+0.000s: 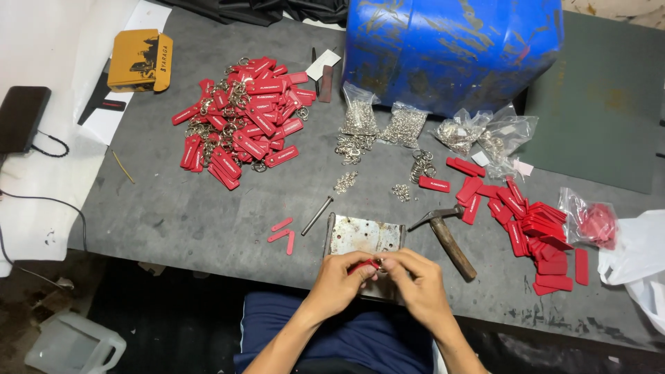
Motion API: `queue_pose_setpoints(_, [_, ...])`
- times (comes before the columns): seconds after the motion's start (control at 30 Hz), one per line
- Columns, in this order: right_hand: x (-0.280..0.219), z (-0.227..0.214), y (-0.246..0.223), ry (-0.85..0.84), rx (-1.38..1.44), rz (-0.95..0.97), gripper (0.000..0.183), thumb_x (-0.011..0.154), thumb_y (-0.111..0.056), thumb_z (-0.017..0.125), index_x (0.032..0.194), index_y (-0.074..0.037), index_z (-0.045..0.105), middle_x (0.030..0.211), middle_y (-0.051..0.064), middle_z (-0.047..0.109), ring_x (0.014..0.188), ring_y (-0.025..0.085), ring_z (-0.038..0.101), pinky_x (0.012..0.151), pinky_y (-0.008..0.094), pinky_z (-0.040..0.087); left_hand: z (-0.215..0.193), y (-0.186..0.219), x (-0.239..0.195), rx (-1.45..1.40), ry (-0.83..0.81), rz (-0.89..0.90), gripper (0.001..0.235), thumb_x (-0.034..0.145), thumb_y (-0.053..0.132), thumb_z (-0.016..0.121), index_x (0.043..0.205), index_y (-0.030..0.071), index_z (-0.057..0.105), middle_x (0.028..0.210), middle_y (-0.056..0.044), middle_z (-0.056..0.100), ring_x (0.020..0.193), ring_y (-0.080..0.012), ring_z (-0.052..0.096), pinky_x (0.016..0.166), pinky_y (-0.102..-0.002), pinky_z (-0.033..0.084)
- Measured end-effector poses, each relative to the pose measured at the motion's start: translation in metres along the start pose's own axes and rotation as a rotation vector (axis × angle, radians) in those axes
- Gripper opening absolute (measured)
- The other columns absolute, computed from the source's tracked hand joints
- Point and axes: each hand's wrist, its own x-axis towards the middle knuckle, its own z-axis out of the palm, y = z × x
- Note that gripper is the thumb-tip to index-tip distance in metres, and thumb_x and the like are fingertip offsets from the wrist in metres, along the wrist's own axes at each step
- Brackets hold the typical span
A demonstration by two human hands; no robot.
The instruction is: Assembling red leather tags by inserting rivets and hammering them on a metal block
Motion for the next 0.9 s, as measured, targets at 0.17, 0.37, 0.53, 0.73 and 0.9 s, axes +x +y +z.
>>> queue_pose_setpoints(0.17, [-0.002,0.009,0.029,0.068,0.332,0.382,0.028,0.094,-0.022,0.069,0.111,-0.002,0.077,0.088,0.005,0.073,0.08,0.012,0.063,0.077,0.025,0.05,-0.006,0.013,-0.003,0.091,-0.034,0.085,0.012,0.098,0.011,0.063,0.1,0.011,0.074,0.081,0.003,0.076,0.068,-0.0087,0.063,0.07,-0.025,0.052])
queue_pose_setpoints(0.37, [-0.001,0.007,0.028,-0.008,0.55,0.315,0.022,0.093,-0.02,0.072,0.087,0.0,0.073,0.078,0.011,0.071,0.073,0.018,0.066,0.07,0.028,0.051,-0.003,0.018,-0.008,0.097,-0.035,0.079,0.008,0.096,0.015,0.062,0.098,0.009,0.068,0.079,0.0,0.077,0.07,-0.0111,0.067,0.07,-0.027,0.053])
queue_pose_setpoints(0.53, [-0.006,0.019,0.036,0.094,0.9,0.375,0.018,0.093,-0.009,0.07,0.088,0.008,0.067,0.065,0.014,0.056,0.059,0.024,0.056,0.06,0.032,0.047,0.008,0.012,-0.011,-0.072,0.029,0.042,0.006,0.097,0.011,0.066,0.093,0.007,0.065,0.075,-0.006,0.076,0.062,-0.0114,0.066,0.061,-0.024,0.056])
queue_pose_setpoints(0.73, [-0.001,0.018,0.036,0.131,0.778,0.338,0.014,0.094,-0.006,0.07,0.083,0.003,0.07,0.083,0.011,0.064,0.068,0.018,0.056,0.065,0.028,0.047,0.009,0.003,-0.011,-0.14,0.118,-0.101,0.002,0.094,0.007,0.067,0.093,0.005,0.068,0.072,-0.006,0.076,0.055,-0.0104,0.063,0.059,-0.025,0.054])
queue_pose_setpoints(0.9, [0.0,0.028,0.039,0.146,0.755,0.375,0.045,0.1,-0.018,0.054,0.136,0.01,0.058,0.109,0.02,0.064,0.09,0.028,0.069,0.079,0.033,0.054,0.004,-0.003,-0.008,-0.254,0.227,-0.034,0.034,0.094,0.023,0.066,0.125,0.008,0.067,0.097,-0.012,0.085,0.088,-0.0128,0.075,0.084,-0.025,0.056])
